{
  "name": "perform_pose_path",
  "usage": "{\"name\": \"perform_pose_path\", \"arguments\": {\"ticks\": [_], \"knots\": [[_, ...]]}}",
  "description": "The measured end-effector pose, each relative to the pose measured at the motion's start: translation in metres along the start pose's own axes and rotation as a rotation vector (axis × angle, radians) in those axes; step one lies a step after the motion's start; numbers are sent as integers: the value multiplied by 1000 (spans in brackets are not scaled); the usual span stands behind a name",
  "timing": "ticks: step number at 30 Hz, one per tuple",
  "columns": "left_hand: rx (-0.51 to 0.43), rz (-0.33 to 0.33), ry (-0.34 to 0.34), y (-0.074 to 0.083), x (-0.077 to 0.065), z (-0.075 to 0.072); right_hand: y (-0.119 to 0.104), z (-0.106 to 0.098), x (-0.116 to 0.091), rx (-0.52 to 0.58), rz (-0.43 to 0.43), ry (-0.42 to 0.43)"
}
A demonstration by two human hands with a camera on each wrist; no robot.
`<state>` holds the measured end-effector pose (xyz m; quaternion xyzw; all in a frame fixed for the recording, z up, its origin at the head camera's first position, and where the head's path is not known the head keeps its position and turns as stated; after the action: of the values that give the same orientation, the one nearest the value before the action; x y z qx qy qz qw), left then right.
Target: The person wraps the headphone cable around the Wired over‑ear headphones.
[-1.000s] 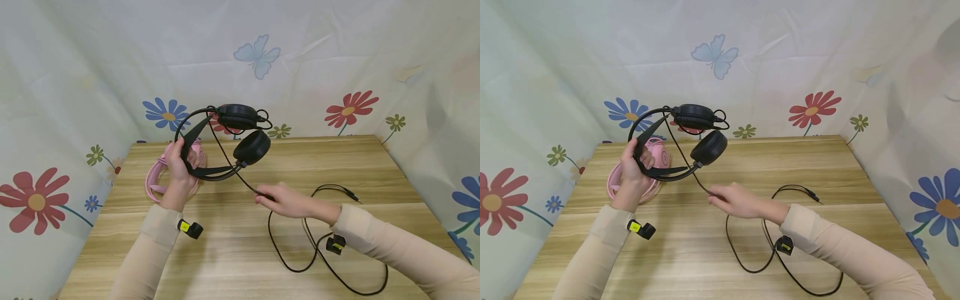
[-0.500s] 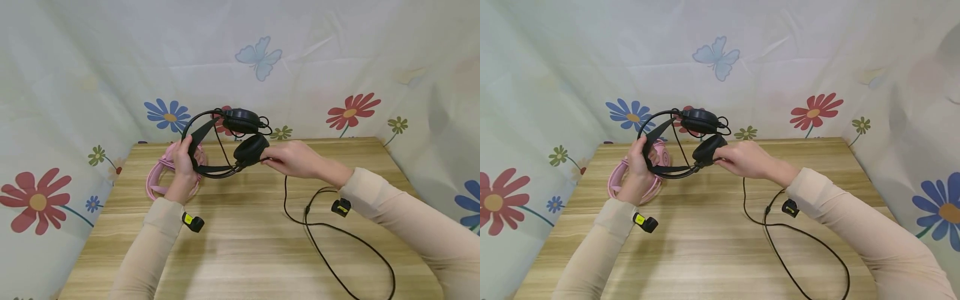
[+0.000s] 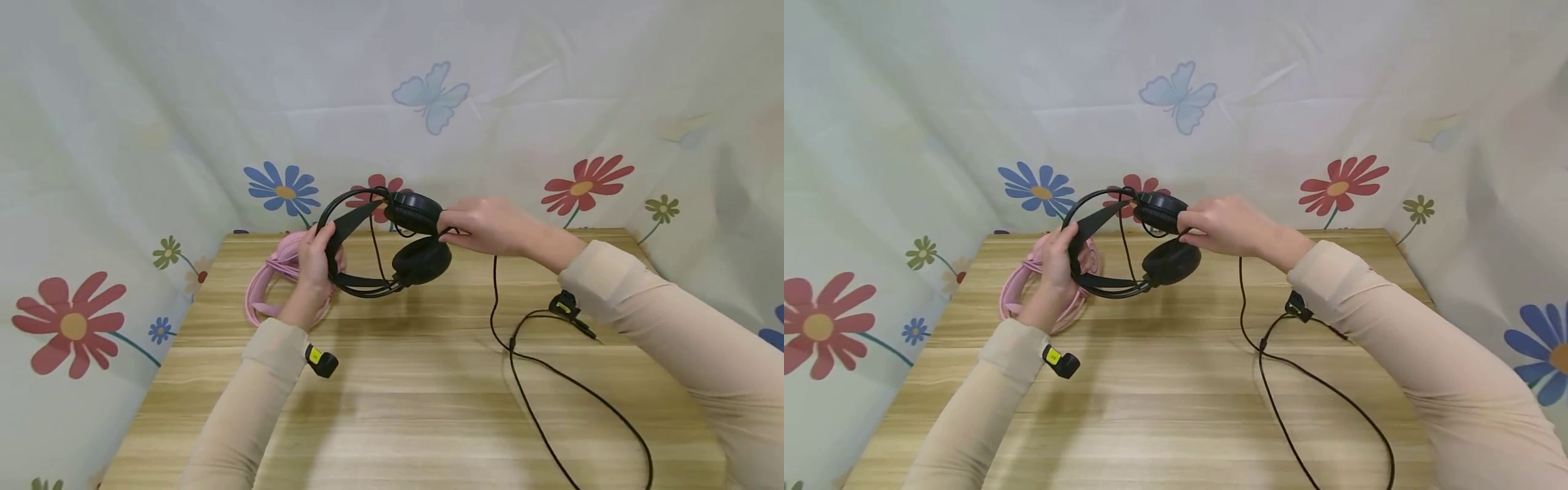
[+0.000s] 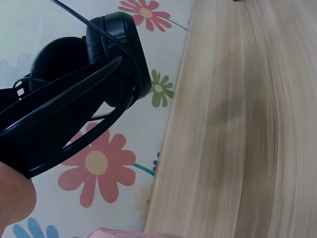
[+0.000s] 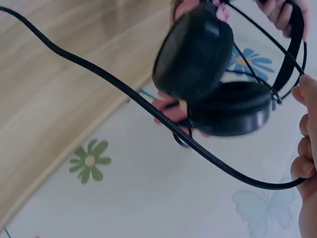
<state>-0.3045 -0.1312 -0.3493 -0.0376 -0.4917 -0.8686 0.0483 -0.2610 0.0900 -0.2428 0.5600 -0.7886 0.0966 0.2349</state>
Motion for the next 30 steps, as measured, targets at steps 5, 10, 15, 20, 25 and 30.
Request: {"name": "perform_pose_path", "arguments": {"ticks": [5,10,15,20,25,30], "knots": [[30,-33,-2,-6,-3,1,8,-6,2,-128,-58,2],[40,-32,-23,-10,-4,3,12,-4,5,-206,-76,-75],[67,-27,-95,-13,-4,12,16,-1,12,-233,-51,-166],[102,-32,-133,-14,-4,16,19,5,18,-246,-37,-248],[115,-42,-156,-13,-3,20,25,9,20,-277,-41,-277],[114,-57,-177,-12,-3,22,32,11,18,-282,-23,-298]]}}
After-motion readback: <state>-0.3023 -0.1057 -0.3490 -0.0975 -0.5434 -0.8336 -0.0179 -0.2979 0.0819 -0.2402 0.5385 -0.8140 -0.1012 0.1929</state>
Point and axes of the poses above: each hand's wrist, its own x-axis towards the middle knuckle, its own z-axis out of the palm, y = z × x, the point moved 8 cm from there along x, towards the middle knuckle
